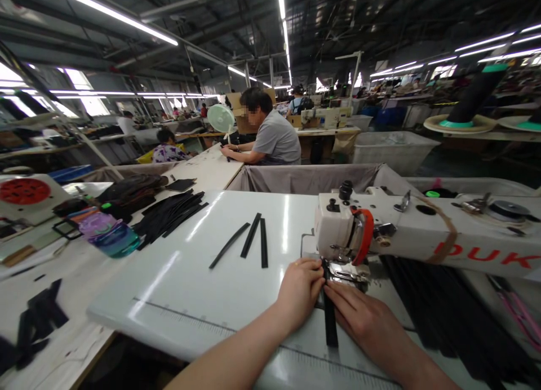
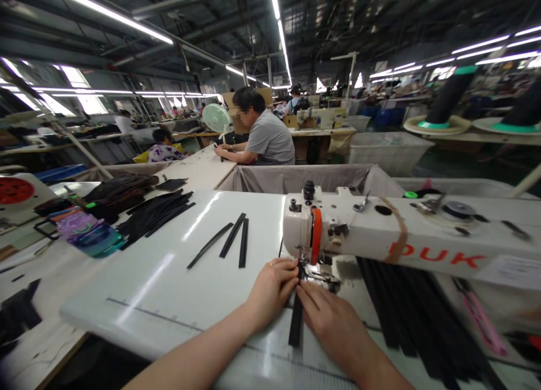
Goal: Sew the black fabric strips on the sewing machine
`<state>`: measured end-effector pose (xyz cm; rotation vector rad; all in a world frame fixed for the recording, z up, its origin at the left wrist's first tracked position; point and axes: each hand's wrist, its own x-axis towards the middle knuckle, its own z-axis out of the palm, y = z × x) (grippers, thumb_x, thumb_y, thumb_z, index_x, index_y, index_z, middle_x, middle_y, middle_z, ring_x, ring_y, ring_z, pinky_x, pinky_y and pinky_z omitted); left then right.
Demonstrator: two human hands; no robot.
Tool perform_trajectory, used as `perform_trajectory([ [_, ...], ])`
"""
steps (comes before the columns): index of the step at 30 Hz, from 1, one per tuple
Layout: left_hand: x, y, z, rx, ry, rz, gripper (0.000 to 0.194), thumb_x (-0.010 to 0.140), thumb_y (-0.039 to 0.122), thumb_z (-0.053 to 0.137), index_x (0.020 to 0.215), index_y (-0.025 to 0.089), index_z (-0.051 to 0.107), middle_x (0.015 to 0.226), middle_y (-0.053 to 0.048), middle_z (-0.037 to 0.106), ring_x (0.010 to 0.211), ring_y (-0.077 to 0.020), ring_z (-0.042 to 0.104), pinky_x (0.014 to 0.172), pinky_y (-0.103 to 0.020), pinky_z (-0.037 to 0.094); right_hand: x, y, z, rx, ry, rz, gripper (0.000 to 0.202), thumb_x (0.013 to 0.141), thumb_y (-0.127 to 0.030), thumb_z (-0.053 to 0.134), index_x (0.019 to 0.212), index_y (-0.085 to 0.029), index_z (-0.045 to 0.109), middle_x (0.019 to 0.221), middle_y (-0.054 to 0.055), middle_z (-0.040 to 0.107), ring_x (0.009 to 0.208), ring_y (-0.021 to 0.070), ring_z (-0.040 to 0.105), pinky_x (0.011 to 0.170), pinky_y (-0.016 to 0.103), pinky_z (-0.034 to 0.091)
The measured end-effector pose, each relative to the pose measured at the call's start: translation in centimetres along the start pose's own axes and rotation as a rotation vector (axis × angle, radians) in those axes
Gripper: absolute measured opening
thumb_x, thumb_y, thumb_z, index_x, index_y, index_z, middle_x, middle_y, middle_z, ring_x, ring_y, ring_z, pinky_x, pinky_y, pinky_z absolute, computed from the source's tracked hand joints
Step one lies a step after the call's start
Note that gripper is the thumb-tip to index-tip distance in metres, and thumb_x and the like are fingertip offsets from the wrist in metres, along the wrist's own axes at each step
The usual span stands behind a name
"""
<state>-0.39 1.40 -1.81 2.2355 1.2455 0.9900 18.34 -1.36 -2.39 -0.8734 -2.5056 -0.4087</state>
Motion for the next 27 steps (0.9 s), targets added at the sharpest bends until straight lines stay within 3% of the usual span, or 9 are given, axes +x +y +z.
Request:
perform_trajectory([
  [5,-0.2,0.2,0.0,-0.014,0.096,-0.137,0.013,0.084,0.012,0.065,0.083,0.018,0.075,0.104,-0.006,0.072,0.099,-0.0212,0.062,0.093,-0.035,0.051,0.0,-0.1,0.0,-0.005,0.006,-0.002,0.034,0.091,-0.007,0.039,0.116,-0.011,0.062,0.112,0.015,0.069,0.101,0.0220,0.067,0.083,0.033,0.058],
  [12,-0.1,0.3,0.1,0.020,0.042,0.005,0.019,0.087,0.009,0.058,0.082,0.018,0.075,0.097,-0.004,0.074,0.098,-0.0202,0.061,0.093,-0.034,0.050,0.5,0.0,-0.1,0.049,0.035,0.031,0.032,0.093,-0.010,0.040,0.114,-0.013,0.063,0.109,0.012,0.070,0.100,0.0206,0.067,0.085,0.031,0.056],
  [27,0.3,0.7,-0.2,0.114,-0.010,0.049,0.022,0.090,0.009,0.052,0.079,0.017,0.070,0.093,-0.005,0.071,0.091,-0.0214,0.060,0.087,-0.036,0.051,1.0,0.2,-0.6,0.175,0.014,0.076,0.032,0.090,-0.010,0.045,0.115,-0.017,0.063,0.106,0.009,0.069,0.099,0.0208,0.065,0.088,0.036,0.055],
])
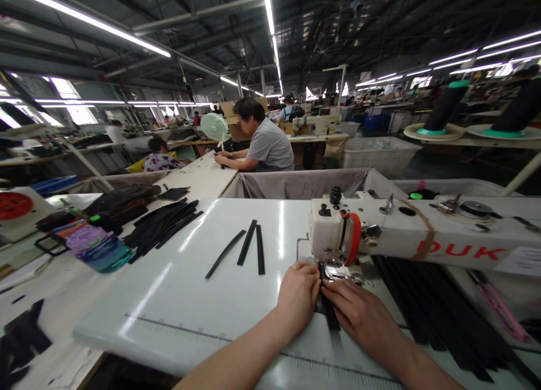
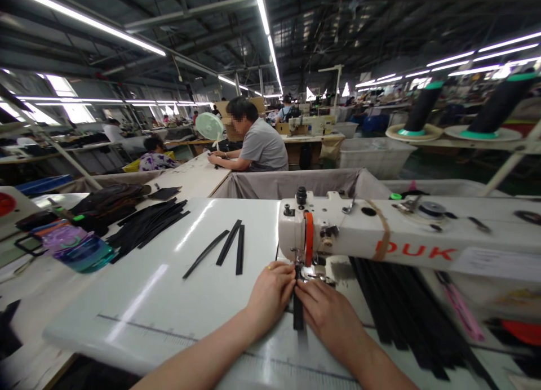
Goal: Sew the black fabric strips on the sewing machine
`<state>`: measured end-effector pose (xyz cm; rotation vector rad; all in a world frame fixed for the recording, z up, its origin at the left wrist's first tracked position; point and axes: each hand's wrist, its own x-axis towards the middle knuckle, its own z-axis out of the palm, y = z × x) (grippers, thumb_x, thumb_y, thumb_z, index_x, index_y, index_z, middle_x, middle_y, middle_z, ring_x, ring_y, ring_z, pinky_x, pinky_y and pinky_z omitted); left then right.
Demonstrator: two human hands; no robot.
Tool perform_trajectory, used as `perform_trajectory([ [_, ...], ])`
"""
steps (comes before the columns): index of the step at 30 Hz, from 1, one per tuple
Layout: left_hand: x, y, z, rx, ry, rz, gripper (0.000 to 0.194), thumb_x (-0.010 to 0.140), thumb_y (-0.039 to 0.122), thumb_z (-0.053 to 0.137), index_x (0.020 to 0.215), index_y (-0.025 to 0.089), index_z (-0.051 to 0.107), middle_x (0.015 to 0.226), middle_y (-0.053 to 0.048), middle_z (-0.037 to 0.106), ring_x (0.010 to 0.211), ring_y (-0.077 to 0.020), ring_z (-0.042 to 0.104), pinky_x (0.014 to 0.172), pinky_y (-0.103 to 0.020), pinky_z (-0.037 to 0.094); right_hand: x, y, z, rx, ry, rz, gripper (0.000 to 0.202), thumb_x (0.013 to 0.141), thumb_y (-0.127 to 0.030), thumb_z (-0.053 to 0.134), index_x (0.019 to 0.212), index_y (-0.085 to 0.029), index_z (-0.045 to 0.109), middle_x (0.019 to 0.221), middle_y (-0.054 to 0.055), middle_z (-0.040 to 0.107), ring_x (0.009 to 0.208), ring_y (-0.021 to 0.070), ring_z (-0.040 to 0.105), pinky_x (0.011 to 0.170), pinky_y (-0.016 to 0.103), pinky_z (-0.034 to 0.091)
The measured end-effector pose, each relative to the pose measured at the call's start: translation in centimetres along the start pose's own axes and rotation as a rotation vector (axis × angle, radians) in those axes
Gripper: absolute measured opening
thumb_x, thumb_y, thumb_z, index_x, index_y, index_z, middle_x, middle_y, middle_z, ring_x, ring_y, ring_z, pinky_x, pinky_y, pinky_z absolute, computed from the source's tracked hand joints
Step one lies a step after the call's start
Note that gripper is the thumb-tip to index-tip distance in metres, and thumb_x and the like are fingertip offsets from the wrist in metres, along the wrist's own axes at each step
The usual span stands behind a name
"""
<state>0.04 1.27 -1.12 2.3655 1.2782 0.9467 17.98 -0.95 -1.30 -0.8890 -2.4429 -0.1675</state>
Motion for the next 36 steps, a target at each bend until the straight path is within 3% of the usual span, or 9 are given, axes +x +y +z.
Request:
perform_trajectory([
  [10,-0.3,-0.2,0.3,-0.003,0.004,0.000,0.019,0.089,0.009,0.054,0.082,0.018,0.069,0.105,-0.005,0.070,0.100,-0.0228,0.058,0.092,-0.038,0.050,0.0,0.2,-0.7,0.053,-0.031,0.052,0.033,0.087,-0.010,0.050,0.115,-0.017,0.065,0.105,0.009,0.068,0.098,0.0219,0.062,0.089,0.039,0.053],
  [17,-0.4,-0.1,0.3,-0.025,0.002,-0.019,0.022,0.087,0.006,0.052,0.086,0.018,0.071,0.114,-0.007,0.069,0.103,-0.0241,0.058,0.092,-0.043,0.051,0.0,-0.4,-1.9,0.226,0.021,0.045,0.024,0.087,-0.011,0.049,0.095,-0.019,0.070,0.088,0.005,0.069,0.086,0.0176,0.063,0.084,0.032,0.052],
  [23,-0.4,-0.2,0.4,-0.027,0.008,-0.026,0.022,0.087,0.007,0.052,0.092,0.018,0.071,0.113,-0.008,0.069,0.105,-0.0242,0.058,0.094,-0.043,0.051,-0.2,-0.2,-1.9,0.245,0.004,0.045,0.021,0.087,-0.013,0.051,0.086,-0.021,0.071,0.090,0.004,0.070,0.085,0.0169,0.063,0.084,0.031,0.051],
  [30,-0.4,-0.1,0.3,-0.019,-0.006,-0.033,0.019,0.087,0.006,0.053,0.088,0.017,0.069,0.117,-0.006,0.068,0.104,-0.0235,0.057,0.094,-0.040,0.050,-0.3,0.8,-0.6,0.127,-0.006,0.072,0.024,0.090,-0.013,0.050,0.104,-0.020,0.069,0.101,0.006,0.069,0.095,0.0208,0.063,0.092,0.038,0.051],
  [36,-0.4,-0.1,0.4,-0.011,0.001,-0.023,0.018,0.087,0.007,0.054,0.089,0.017,0.070,0.110,-0.007,0.070,0.102,-0.0246,0.057,0.093,-0.041,0.051,-0.1,1.0,0.2,0.012,-0.049,0.124,0.030,0.090,-0.011,0.047,0.114,-0.018,0.064,0.105,0.009,0.064,0.092,0.0217,0.062,0.078,0.036,0.055],
])
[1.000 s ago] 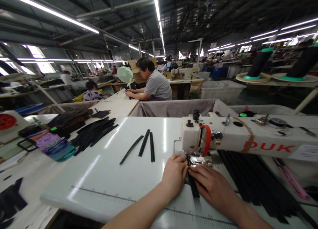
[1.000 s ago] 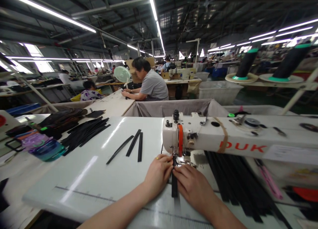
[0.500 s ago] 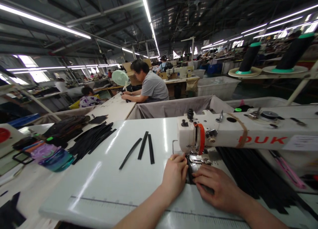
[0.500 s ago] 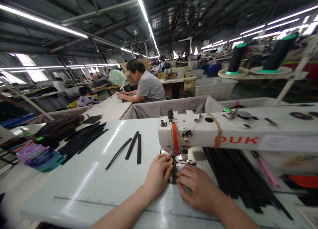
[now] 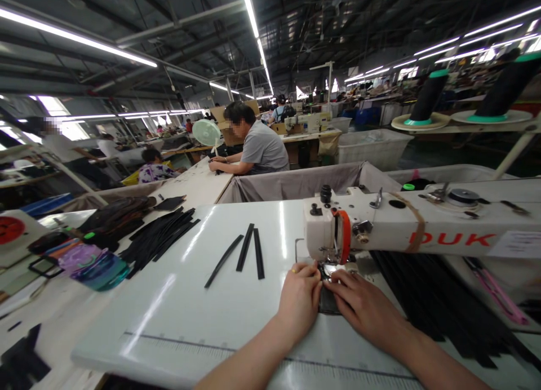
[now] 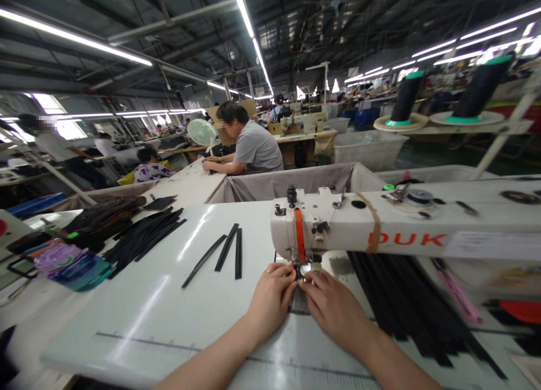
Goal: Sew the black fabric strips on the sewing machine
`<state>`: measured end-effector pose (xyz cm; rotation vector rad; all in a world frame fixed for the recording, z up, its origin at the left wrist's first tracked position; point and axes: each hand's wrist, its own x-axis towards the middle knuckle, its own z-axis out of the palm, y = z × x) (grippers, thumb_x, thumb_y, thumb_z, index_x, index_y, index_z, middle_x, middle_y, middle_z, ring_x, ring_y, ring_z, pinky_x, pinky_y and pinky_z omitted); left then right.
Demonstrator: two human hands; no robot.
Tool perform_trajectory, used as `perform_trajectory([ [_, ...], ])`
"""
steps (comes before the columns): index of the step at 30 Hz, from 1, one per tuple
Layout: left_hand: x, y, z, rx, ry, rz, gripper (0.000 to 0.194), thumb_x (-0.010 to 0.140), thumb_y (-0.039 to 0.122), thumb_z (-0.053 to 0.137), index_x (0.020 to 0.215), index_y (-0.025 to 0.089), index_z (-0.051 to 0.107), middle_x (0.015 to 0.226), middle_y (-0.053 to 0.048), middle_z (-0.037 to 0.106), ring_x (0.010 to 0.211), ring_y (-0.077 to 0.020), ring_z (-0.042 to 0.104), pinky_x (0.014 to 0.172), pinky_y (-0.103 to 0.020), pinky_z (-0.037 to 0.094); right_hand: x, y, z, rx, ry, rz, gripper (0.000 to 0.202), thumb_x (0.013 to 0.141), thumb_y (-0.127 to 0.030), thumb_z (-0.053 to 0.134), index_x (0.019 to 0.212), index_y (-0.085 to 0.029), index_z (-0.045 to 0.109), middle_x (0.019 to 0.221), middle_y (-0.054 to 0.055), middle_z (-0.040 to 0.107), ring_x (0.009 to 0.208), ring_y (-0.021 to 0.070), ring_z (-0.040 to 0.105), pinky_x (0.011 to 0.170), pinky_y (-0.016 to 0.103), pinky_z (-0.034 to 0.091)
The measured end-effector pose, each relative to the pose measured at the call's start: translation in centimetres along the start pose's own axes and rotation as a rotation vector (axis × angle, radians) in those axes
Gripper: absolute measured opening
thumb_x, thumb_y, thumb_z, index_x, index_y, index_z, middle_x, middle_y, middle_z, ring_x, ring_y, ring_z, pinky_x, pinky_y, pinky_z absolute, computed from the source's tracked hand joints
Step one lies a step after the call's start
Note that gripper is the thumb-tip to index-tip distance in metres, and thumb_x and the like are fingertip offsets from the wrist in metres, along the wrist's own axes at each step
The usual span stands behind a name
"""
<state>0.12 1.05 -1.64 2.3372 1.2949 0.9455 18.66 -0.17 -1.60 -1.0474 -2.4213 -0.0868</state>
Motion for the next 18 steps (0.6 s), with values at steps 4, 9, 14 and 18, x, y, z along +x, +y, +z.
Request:
perform_trajectory([
  [4,-0.09,0.07,0.30,0.027,0.018,0.006,0.021,0.086,0.005,0.054,0.094,0.014,0.071,0.116,-0.008,0.069,0.103,-0.0256,0.058,0.094,-0.042,0.052,0.01,0.08,0.66,-0.035,-0.043,0.034,0.033,0.091,-0.012,0.047,0.122,-0.016,0.060,0.102,0.010,0.064,0.088,0.0228,0.062,0.076,0.037,0.055],
  [9,-0.23,0.28,0.41,0.057,0.024,0.013,0.022,0.086,0.005,0.053,0.093,0.015,0.071,0.118,-0.009,0.068,0.103,-0.0262,0.058,0.094,-0.045,0.052,-0.21,0.13,0.81,-0.008,-0.056,0.049,0.035,0.091,-0.012,0.048,0.125,-0.016,0.058,0.105,0.011,0.063,0.093,0.0256,0.061,0.081,0.043,0.054],
  [14,-0.21,0.16,0.54,0.045,0.035,0.011,0.022,0.087,0.006,0.053,0.095,0.015,0.071,0.115,-0.008,0.069,0.104,-0.0264,0.058,0.093,-0.045,0.053,-0.30,0.18,0.74,0.036,-0.018,0.054,0.033,0.091,-0.012,0.047,0.121,-0.018,0.060,0.102,0.010,0.064,0.091,0.0241,0.062,0.079,0.040,0.055],
  [18,-0.23,0.04,0.83,0.076,0.024,-0.002,0.023,0.088,0.007,0.053,0.104,0.013,0.069,0.118,-0.009,0.067,0.106,-0.0266,0.058,0.094,-0.045,0.053,-0.41,0.21,0.88,0.029,0.020,0.046,0.033,0.091,-0.013,0.046,0.121,-0.018,0.060,0.103,0.010,0.065,0.091,0.0238,0.063,0.080,0.040,0.054],
])
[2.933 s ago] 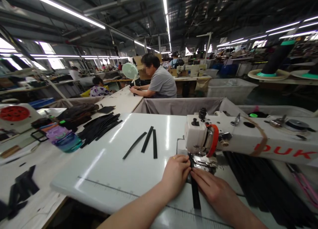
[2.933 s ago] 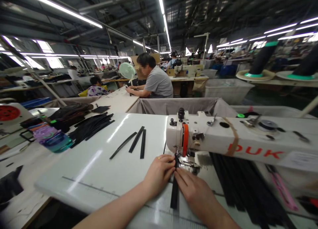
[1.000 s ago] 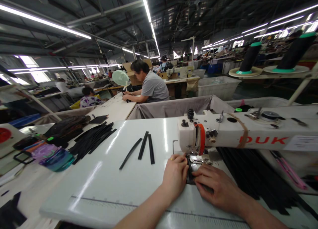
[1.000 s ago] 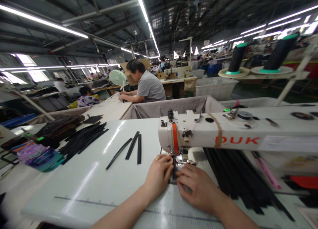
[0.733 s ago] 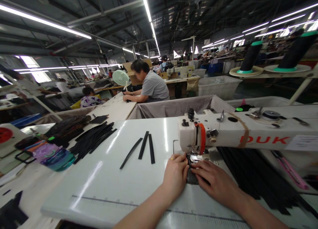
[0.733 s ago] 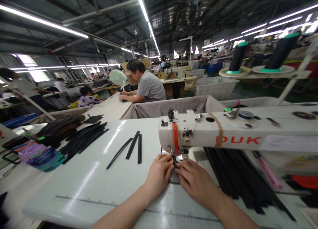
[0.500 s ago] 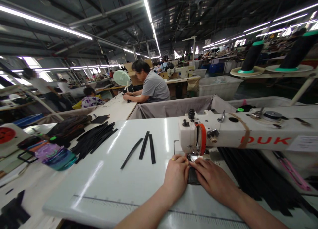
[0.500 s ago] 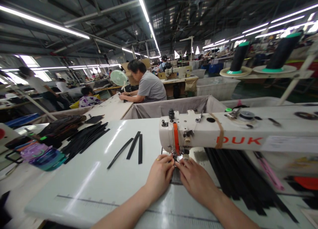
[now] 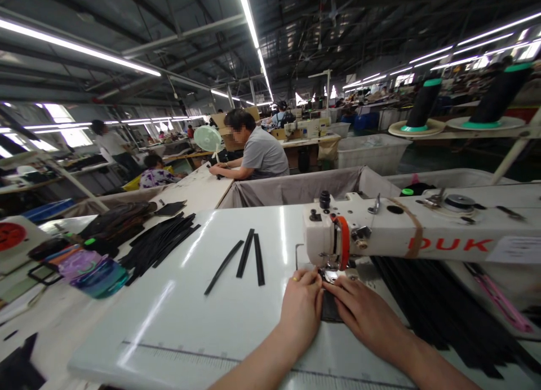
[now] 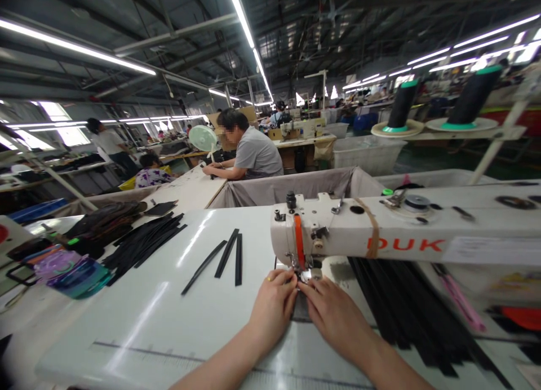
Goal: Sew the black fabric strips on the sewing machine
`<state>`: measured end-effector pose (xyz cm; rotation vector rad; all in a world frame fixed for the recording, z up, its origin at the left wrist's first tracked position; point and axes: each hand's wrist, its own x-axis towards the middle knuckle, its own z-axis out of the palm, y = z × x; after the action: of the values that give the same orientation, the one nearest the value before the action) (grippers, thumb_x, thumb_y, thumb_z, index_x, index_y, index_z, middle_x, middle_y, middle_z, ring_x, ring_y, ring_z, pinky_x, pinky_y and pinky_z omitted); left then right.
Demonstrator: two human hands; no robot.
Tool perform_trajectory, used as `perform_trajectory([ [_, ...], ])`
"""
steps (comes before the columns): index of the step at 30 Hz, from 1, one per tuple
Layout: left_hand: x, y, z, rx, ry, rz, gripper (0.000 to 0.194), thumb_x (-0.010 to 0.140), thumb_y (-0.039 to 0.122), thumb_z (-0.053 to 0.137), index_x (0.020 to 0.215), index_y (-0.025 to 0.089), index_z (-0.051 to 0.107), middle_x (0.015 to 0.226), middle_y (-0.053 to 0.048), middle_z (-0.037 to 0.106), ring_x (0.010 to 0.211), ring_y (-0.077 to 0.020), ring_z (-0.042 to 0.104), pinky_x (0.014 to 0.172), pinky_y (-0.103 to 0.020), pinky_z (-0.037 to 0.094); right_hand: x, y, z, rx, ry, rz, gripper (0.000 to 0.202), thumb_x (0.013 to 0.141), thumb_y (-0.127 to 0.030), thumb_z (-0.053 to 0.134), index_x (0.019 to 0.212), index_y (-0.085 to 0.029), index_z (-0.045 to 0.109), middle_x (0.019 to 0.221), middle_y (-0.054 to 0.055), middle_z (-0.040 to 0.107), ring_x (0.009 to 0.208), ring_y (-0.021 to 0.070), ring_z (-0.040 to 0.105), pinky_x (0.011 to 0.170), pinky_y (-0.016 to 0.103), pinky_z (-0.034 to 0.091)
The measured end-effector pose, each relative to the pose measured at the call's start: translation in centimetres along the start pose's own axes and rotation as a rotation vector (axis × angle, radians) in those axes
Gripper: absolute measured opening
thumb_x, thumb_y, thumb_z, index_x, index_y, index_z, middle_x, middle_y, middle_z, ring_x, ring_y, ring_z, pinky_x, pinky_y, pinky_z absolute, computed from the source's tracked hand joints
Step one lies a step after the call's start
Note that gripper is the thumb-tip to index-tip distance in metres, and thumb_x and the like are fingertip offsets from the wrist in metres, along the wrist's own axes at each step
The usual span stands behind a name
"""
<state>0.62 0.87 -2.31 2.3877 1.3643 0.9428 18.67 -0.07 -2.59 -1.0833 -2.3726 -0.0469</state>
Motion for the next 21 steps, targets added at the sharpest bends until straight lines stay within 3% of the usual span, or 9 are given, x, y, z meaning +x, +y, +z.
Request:
perform_trajectory([
  [8,-0.22,0.12,0.67,0.147,-0.060,0.014,0.031,0.093,0.012,0.043,0.118,0.008,0.061,0.126,-0.013,0.063,0.114,-0.0293,0.055,0.097,-0.047,0.051,-0.07,-0.11,0.01,0.018,-0.018,0.004,0.033,0.090,-0.011,0.046,0.119,-0.017,0.060,0.101,0.010,0.065,0.090,0.0235,0.063,0.079,0.040,0.054],
  [21,0.07,0.20,0.09,0.193,-0.102,0.056,0.030,0.091,0.009,0.045,0.114,0.009,0.063,0.130,-0.013,0.061,0.111,-0.0278,0.056,0.099,-0.045,0.051,0.01,-0.07,0.14,0.016,-0.015,0.000,0.033,0.089,-0.010,0.048,0.119,-0.016,0.061,0.099,0.010,0.064,0.089,0.0240,0.063,0.079,0.041,0.055],
])
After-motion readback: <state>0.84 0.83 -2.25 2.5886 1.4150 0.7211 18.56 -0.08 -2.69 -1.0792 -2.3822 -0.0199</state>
